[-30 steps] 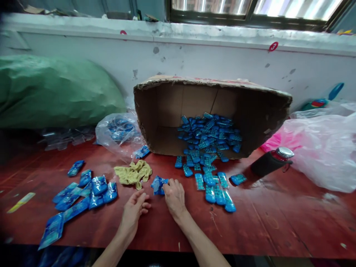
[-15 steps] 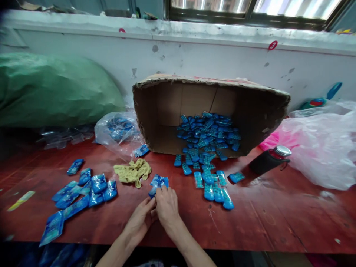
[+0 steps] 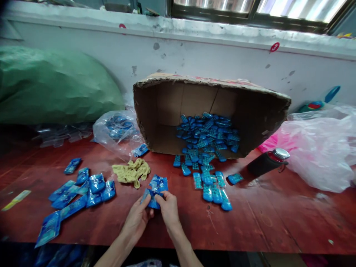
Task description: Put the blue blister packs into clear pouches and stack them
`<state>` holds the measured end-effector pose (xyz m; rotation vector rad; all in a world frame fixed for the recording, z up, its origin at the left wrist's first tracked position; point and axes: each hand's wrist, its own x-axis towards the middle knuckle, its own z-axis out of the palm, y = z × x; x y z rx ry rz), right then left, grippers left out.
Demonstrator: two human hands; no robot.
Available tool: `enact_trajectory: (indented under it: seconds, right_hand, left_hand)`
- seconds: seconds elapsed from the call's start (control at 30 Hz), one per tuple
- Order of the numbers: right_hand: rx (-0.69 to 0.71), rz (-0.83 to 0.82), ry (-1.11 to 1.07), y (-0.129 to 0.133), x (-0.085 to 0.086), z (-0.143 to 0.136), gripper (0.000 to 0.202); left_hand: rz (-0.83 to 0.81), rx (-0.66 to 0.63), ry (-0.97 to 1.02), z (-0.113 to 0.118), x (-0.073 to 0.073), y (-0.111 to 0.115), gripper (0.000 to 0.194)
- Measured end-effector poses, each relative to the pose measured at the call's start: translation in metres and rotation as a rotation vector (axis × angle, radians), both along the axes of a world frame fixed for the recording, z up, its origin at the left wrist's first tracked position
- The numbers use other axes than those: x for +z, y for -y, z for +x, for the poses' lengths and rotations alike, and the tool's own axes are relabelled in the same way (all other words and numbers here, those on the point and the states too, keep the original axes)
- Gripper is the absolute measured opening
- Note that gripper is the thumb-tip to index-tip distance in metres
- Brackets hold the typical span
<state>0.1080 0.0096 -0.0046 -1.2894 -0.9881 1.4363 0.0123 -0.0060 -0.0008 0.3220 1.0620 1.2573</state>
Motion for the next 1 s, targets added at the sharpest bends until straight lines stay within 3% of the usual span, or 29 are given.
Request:
enact_trajectory:
  seconds: [0.17, 0.3, 0.43, 0.6, 0.7, 0.8, 0.87, 1.0]
  right_hand:
    - [-0.04, 0.055, 0.093, 0.003, 0.004, -0.006, 0.021]
    - [-0.08, 0.096, 0.173, 0.001, 0.004, -0.011, 0.025]
    - [-0.105, 0.138, 0.252, 0.002, 0.007, -0.011, 0.027]
    - [0.033, 0.375, 0.775, 0.003, 0.016, 0.0, 0.042]
    - [0.034, 0.42, 0.927, -0.017, 0.023, 0.021, 0.035]
    - [-0.096, 0.362, 1.066, -0.051, 0.023, 0.048, 0.016]
    - [-0.15, 0.31, 1.154, -0.07, 0.017, 0.061, 0.015]
    - [-0.117, 0.289, 1.257, -0.069, 0.005, 0.064, 0.017]
  left_hand:
    - [-0.03, 0.063, -0.189, 0.002, -0.003, -0.004, 0.025]
    - [-0.051, 0.1, -0.146, 0.002, 0.001, -0.007, 0.028]
    - [-0.065, 0.027, -0.096, -0.002, 0.008, -0.009, 0.032]
    - [-0.115, 0.009, -0.073, -0.006, 0.009, -0.009, 0.029]
    - [-0.175, -0.001, -0.022, -0.009, 0.011, -0.008, 0.023]
    - [-0.233, -0.017, 0.029, -0.012, 0.014, -0.006, 0.018]
    - [-0.267, -0.028, 0.067, -0.013, 0.017, -0.005, 0.017]
    - [-0.329, -0.043, 0.131, -0.017, 0.019, -0.002, 0.016]
